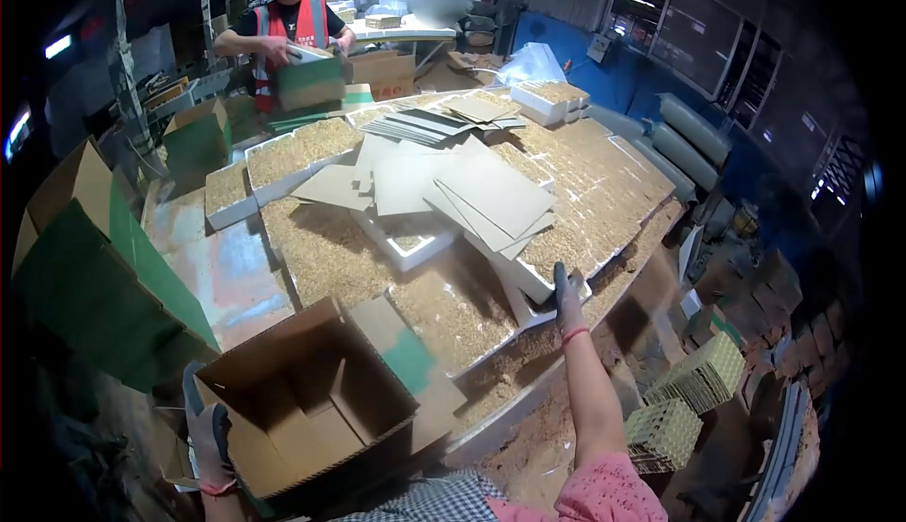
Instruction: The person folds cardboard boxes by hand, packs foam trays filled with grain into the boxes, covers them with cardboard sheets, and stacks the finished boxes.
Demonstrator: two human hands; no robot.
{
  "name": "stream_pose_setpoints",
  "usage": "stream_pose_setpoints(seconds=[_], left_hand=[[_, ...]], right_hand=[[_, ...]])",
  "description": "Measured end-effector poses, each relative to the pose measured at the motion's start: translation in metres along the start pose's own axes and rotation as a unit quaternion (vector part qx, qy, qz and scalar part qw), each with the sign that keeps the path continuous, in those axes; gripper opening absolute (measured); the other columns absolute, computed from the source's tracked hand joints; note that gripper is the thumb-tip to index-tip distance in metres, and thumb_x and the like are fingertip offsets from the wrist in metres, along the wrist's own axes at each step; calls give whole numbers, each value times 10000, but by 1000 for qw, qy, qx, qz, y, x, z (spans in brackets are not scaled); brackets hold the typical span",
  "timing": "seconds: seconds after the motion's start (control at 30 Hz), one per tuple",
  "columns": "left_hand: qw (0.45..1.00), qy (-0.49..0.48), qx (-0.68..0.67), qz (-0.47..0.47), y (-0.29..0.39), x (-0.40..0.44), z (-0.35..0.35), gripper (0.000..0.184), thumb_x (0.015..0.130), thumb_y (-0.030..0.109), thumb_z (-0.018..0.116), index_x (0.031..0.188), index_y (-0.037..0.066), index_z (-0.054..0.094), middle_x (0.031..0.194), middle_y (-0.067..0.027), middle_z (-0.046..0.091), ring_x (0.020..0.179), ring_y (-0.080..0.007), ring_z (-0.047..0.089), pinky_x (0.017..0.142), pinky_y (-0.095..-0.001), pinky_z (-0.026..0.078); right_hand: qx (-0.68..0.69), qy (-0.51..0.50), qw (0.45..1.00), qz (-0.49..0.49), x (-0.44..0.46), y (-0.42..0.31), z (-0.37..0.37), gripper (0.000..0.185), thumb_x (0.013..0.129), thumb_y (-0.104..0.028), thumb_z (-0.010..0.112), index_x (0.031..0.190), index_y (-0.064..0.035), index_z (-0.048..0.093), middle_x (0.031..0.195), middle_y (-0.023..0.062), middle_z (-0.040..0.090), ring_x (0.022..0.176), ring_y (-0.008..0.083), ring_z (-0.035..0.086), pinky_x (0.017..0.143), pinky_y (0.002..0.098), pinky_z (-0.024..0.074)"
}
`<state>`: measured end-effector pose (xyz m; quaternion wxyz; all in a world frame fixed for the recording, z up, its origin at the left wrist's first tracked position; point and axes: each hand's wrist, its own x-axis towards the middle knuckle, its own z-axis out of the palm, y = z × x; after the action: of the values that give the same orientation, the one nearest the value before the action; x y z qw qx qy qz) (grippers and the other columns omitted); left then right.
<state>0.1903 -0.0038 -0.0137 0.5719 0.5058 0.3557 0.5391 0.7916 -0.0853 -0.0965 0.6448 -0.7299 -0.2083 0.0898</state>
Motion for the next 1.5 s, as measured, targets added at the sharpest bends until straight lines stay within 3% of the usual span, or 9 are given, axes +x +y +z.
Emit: stream_pose_setpoints(seconds=[0.73,0.8,0.87,0.9,0.93,1.0,1.17,1.33,1.5], left_hand=[[976,-10,201,-82,16,47,-7,372,819,259,536,1099,18,584,1203,-151,522,1123,-260,481,1033,-352,327],[959,-56,276,39,23,60,3,431,762,128,455,1162,13,564,1233,-156,497,1190,-224,453,1060,-337,318],[924,-89,338,158,38,67,24,489,741,81,430,1211,13,545,1261,-183,488,1253,-255,420,1096,-356,287],[914,-72,343,204,28,71,30,497,731,69,433,1213,10,538,1288,-203,473,1281,-293,392,1109,-363,267],[901,-56,350,249,18,76,36,506,721,58,435,1215,7,531,1314,-223,457,1310,-330,365,1123,-369,247],[925,-114,315,176,63,63,68,511,712,39,449,1217,-3,521,1365,-243,420,1341,-366,331,1129,-366,241],[937,-105,283,177,40,66,33,476,720,11,446,1186,-64,505,1249,-179,481,1206,-267,452,1054,-327,335],[948,-92,260,158,30,53,-13,495,736,138,471,1179,-71,542,1221,-126,517,1188,-198,455,1017,-279,337],[987,-17,154,43,14,53,-40,418,804,59,510,1212,-24,548,1214,-73,531,1072,-167,516,950,-256,400]], right_hand=[[367,-397,763,353,-91,-135,-16,558,978,-384,469,1381,-1,417,1314,199,527,1182,329,543,1011,454,436],[308,-424,809,268,-108,-153,-10,553,968,-366,491,1391,-19,409,1329,191,519,1189,328,536,1008,459,435],[-110,-420,775,-460,-97,-160,-17,487,821,21,658,1288,37,519,1307,202,551,1261,307,502,1058,421,412],[-99,-456,742,-481,-86,-163,-9,499,836,-26,656,1310,33,508,1303,216,552,1259,308,505,1040,419,431],[-89,-526,707,-465,-89,-182,1,593,863,-72,641,1400,13,404,1297,187,551,1226,284,524,1034,392,431],[154,-530,813,183,-136,-221,42,700,902,-162,635,1475,-14,260,1289,139,537,1178,238,531,1023,356,423],[-47,-645,735,202,-185,-197,124,566,926,-270,638,1359,8,402,1141,86,582,984,128,593,832,231,514],[-395,-704,423,-412,-202,-158,197,339,881,-273,538,869,25,698,784,136,698,685,242,689,621,358,547],[-607,-521,294,-522,-253,-167,224,227,812,-207,600,970,-98,721,930,142,704,872,273,691,728,490,542]])
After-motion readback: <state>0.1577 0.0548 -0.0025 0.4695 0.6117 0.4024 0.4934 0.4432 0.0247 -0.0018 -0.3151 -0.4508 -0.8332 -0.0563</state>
